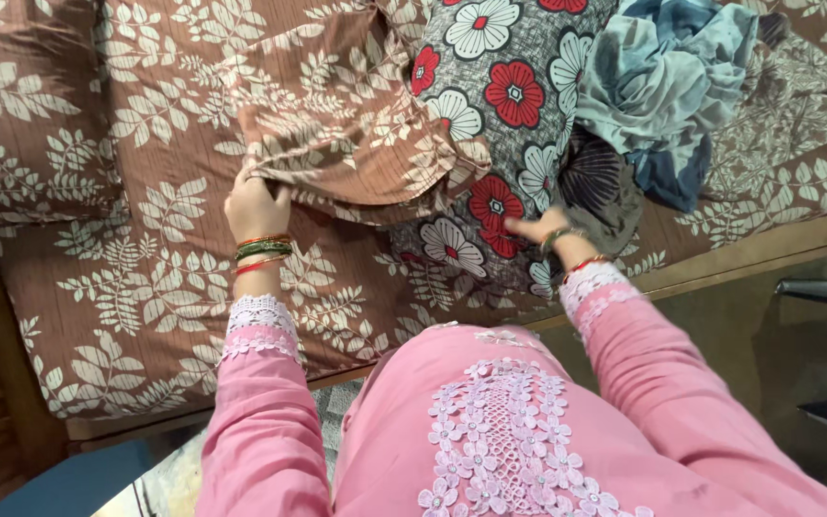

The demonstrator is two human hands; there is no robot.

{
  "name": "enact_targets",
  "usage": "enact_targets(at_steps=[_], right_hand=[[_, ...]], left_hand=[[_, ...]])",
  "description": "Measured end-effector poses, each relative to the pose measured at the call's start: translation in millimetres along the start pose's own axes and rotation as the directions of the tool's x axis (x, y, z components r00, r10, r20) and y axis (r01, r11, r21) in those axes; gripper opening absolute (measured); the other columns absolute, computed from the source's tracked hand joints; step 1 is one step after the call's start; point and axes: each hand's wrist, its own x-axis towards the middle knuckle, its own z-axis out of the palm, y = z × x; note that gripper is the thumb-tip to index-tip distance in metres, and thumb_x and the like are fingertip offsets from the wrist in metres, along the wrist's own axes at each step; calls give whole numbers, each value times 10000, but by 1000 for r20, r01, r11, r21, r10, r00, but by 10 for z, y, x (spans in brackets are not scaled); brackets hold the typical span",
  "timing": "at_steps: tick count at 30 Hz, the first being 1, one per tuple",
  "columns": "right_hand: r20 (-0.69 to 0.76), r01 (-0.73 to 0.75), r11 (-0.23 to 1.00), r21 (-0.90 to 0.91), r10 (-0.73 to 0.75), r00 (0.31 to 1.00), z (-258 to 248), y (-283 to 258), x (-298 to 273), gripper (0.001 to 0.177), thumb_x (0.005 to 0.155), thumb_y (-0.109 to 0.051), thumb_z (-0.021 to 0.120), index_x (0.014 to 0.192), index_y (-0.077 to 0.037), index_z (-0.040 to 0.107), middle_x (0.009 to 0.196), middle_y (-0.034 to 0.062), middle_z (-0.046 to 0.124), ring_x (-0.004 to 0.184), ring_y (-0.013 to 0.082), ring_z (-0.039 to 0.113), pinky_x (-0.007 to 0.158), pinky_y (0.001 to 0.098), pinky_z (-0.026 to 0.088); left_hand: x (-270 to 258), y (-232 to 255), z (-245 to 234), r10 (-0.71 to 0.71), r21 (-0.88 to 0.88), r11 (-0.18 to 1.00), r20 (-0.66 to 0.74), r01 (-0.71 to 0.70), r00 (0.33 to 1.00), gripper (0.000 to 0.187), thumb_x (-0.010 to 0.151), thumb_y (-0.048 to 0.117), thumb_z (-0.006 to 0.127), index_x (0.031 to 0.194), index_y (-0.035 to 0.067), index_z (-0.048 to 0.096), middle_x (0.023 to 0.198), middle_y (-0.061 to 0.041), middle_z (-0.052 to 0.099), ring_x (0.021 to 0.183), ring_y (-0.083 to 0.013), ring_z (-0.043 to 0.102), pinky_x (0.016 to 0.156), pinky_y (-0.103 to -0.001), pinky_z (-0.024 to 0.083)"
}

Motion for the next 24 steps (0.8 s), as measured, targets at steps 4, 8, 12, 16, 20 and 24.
enact_targets(at_steps=[4,8,12,16,20,24], right_hand=[[-63,43,966,256,-28,998,555,258,-221,1168,567,-552,910,1410,143,495,1429,309,586,1316,384,601,1124,394,457],[-210,141,777,614,-11,978,175,2,-259,1159,687,-269,951,1522,57,216,1414,263,491,1256,336,547,1017,427,470],[-569,686,223,692,-416,709,-864,-378,-294,758,747,13,832,1438,20,520,1305,104,652,1094,180,668,932,330,579],[-724,793,118,597,-346,596,-2229,-143,-679,574,830,-10,778,1345,24,528,1234,115,641,1081,206,662,951,346,570],[-760,761,-108,640,-237,606,-2772,269,-1559,394,913,-32,725,1253,28,536,1162,127,630,1068,233,657,969,361,562],[-777,660,-423,621,-219,591,-2959,390,-2353,226,995,-55,671,1160,32,544,1090,139,618,1055,259,652,987,377,553]], left_hand=[[2,131,-157,-213,-226,949,57,220,975,203,903,147,747,1015,-19,714,1077,-183,721,953,-351,696,903,-487,562],[175,105,-235,-544,-574,594,229,563,807,276,868,1,630,1141,36,660,1120,-92,723,989,-215,752,844,-345,633],[427,-87,-267,-460,-752,585,4,306,888,573,783,-181,517,1321,10,570,1243,-146,591,1064,-219,693,890,-287,626],[545,-68,-444,-413,-779,592,-74,206,908,574,863,-186,512,1403,4,556,1244,-142,564,997,-197,643,801,-297,585],[577,136,-631,-294,-739,666,-140,98,945,484,873,-154,571,1337,-23,538,1264,-109,483,918,-162,645,757,-265,588],[578,338,-596,-259,-746,643,0,172,966,275,830,-114,536,1096,-44,544,1064,-129,561,849,-207,623,704,-342,534]])
